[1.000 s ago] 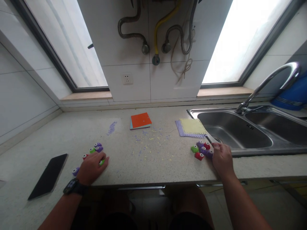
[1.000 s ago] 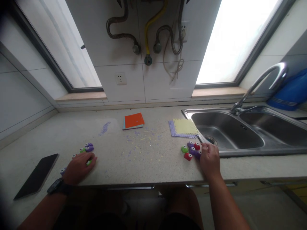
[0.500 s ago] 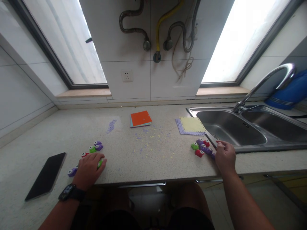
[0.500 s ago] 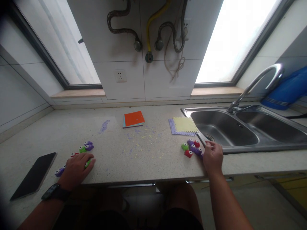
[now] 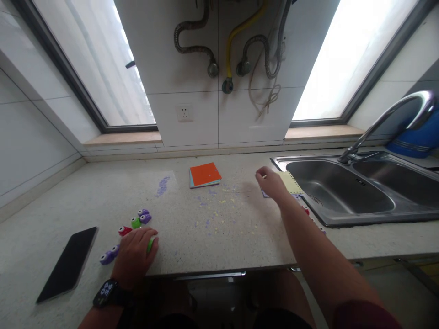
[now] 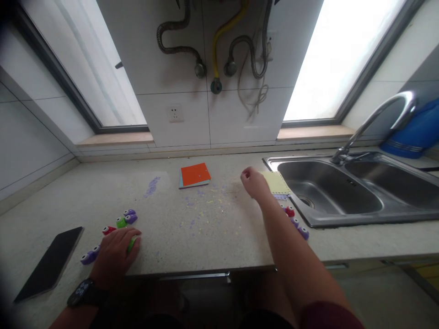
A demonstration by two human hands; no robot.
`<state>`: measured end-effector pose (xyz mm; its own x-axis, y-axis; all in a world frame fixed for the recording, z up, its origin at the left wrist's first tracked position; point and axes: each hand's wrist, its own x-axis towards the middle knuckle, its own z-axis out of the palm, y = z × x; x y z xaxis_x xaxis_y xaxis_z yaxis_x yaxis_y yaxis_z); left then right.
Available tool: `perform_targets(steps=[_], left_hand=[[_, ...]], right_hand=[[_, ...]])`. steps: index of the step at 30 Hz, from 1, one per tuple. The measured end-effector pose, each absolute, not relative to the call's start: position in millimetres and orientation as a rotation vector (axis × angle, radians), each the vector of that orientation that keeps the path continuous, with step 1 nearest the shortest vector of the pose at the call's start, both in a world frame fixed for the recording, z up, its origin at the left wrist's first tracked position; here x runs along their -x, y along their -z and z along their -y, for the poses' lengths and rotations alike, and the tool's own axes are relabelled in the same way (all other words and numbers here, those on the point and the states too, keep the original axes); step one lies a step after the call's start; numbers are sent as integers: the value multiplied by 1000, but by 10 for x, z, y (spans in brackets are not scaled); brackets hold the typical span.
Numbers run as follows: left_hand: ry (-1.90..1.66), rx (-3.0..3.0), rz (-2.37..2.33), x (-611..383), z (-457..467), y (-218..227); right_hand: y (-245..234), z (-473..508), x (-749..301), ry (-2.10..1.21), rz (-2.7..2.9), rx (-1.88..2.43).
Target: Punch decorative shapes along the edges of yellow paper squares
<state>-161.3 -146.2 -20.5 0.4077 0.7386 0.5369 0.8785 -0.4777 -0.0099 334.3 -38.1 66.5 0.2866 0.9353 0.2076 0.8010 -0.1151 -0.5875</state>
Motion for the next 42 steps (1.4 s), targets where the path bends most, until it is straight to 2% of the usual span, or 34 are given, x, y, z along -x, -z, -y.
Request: perform_targets(steps=[11, 23, 32, 42], left_hand=[[735, 2393, 1431, 1623, 1442, 197], [736, 2488, 1505, 1627, 1436, 161], [720, 2470, 1444, 1636, 1419, 193], [694, 2479, 1397, 1621, 1420, 173]], right_hand=[[-284, -920, -2279, -851, 1699, 2035], [-163, -900, -2283, -1091, 1562, 1923], [-387, -205, -2674, -986, 1472, 1835], [-879, 464, -2920, -531, 1694, 1903]])
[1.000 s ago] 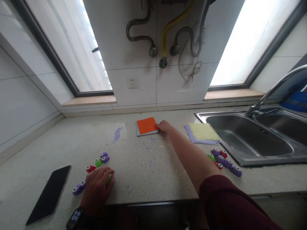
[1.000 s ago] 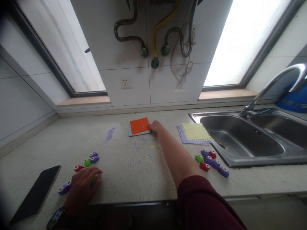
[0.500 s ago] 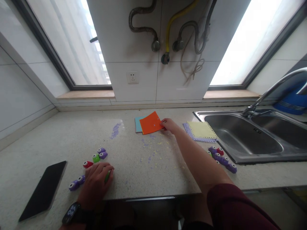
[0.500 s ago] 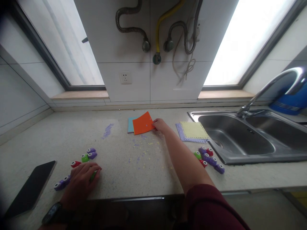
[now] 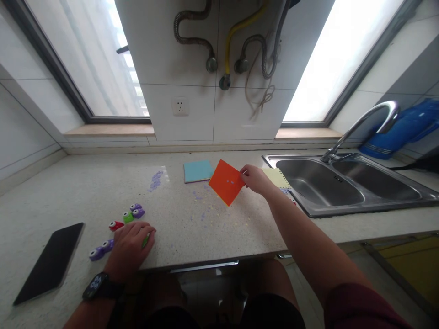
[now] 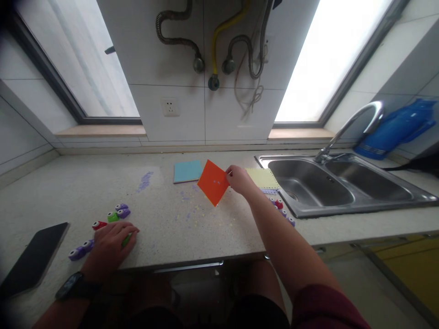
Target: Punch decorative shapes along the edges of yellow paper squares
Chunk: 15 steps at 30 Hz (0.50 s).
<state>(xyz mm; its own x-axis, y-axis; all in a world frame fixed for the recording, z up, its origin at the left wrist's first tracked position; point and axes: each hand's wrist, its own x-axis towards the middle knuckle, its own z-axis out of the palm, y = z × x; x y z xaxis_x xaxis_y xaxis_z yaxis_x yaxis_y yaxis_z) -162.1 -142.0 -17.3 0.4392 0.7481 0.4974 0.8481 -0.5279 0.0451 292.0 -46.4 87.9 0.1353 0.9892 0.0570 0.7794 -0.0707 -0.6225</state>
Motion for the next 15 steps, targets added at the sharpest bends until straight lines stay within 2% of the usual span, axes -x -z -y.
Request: perform_targets(steps=[8, 15], left_hand=[[679, 2476, 1391, 1599, 1447, 156], [685, 2488, 1393, 1607, 1436, 168]], right_hand=[[-1086, 603, -2832, -207, 1816, 1890], [-1192, 609, -2878, -128, 1806, 1921]])
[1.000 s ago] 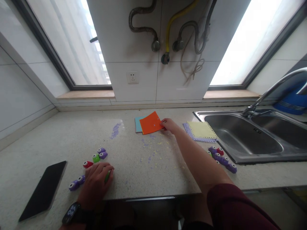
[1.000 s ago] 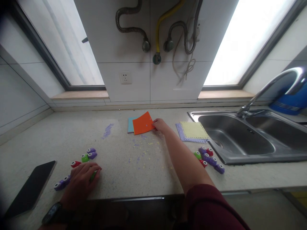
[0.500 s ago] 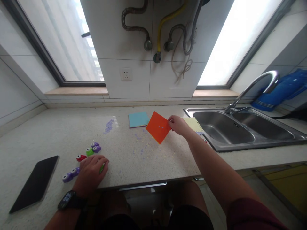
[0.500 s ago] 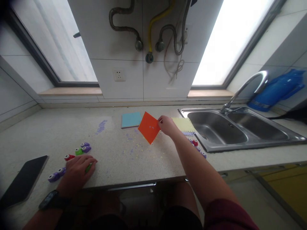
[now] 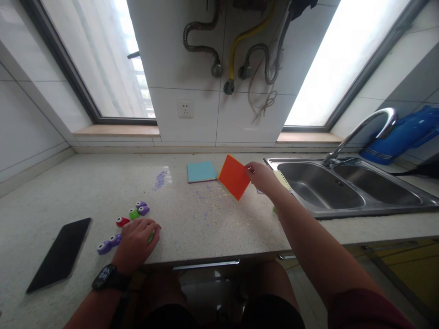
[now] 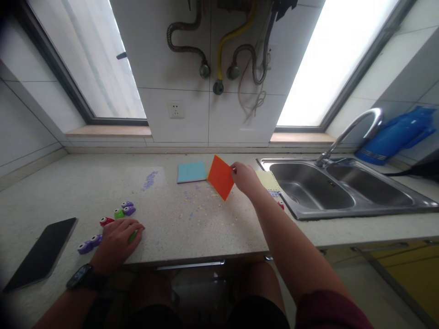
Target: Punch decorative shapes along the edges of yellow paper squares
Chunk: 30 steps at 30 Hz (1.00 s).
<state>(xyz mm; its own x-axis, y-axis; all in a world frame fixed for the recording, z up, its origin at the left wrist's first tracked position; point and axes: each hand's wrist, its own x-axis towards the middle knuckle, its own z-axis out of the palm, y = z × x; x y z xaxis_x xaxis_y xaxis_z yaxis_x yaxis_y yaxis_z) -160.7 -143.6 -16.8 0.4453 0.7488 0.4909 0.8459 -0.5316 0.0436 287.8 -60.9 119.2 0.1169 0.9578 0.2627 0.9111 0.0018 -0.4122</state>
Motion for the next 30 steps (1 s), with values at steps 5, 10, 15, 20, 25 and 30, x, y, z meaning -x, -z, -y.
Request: perform_targets(steps=[5, 10, 15, 20, 25, 30], left_hand=[[688, 2488, 1405, 1602, 1446, 156], [681, 2487, 1408, 1593, 1448, 164], [692, 2477, 1394, 1603, 1439, 176], [706, 2409, 1361, 1517, 1498, 99], [726, 2518, 1299, 1161, 1353, -25], [655, 2622, 1343, 718, 666, 19]], right_hand=[[-1252, 559, -3274, -132, 1610, 2017], [-1059, 416, -3761, -312, 1335, 2127], [-763, 269, -4023, -580, 1146, 2211], [-651, 121, -4142, -664, 1074, 2224], [-593, -23, -4198, -724, 1085, 2165], [-584, -132, -4208, -699, 1173, 2073]])
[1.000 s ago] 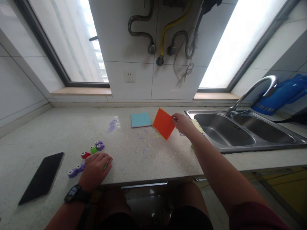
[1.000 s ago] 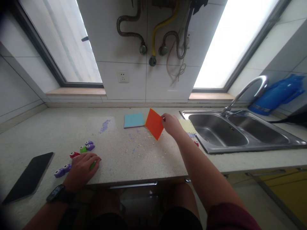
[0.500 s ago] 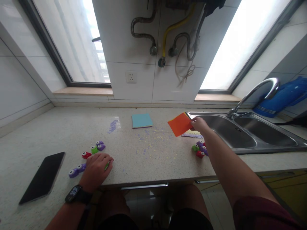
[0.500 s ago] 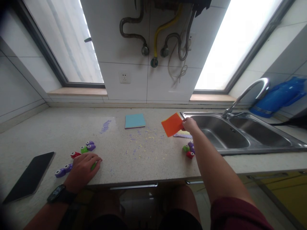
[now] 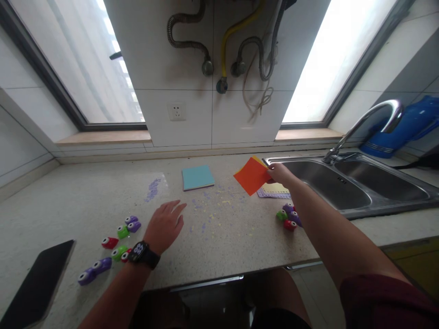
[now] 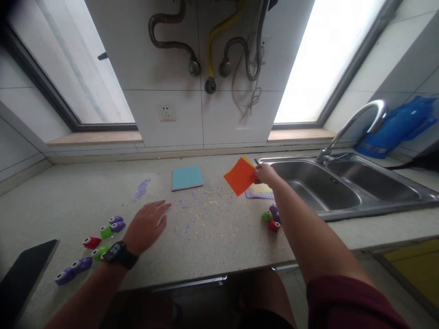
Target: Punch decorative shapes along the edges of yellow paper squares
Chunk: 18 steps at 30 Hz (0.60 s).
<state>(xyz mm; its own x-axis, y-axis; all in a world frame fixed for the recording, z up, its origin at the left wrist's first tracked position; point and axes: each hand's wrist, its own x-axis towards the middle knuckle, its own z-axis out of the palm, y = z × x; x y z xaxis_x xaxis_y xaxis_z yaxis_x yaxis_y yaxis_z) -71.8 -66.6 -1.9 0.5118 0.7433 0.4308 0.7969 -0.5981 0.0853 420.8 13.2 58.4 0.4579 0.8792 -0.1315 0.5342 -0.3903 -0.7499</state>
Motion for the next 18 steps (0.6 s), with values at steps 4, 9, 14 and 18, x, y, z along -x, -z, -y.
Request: perform_targets(steps=[4, 9, 14, 18], left_hand=[[680, 2583, 1434, 489, 71, 182], [700, 2543, 1479, 340, -280, 289], [645, 2585, 1492, 319, -386, 337], [618, 2578, 1539, 358, -433, 375]], right_hand=[[-605, -251, -4167, -566, 1278, 2045], [-689, -550, -4051, -404, 1426, 2021], [-907, -1048, -3770, -169, 1662, 1924], [-1001, -1458, -3375, 14, 1891, 1804]])
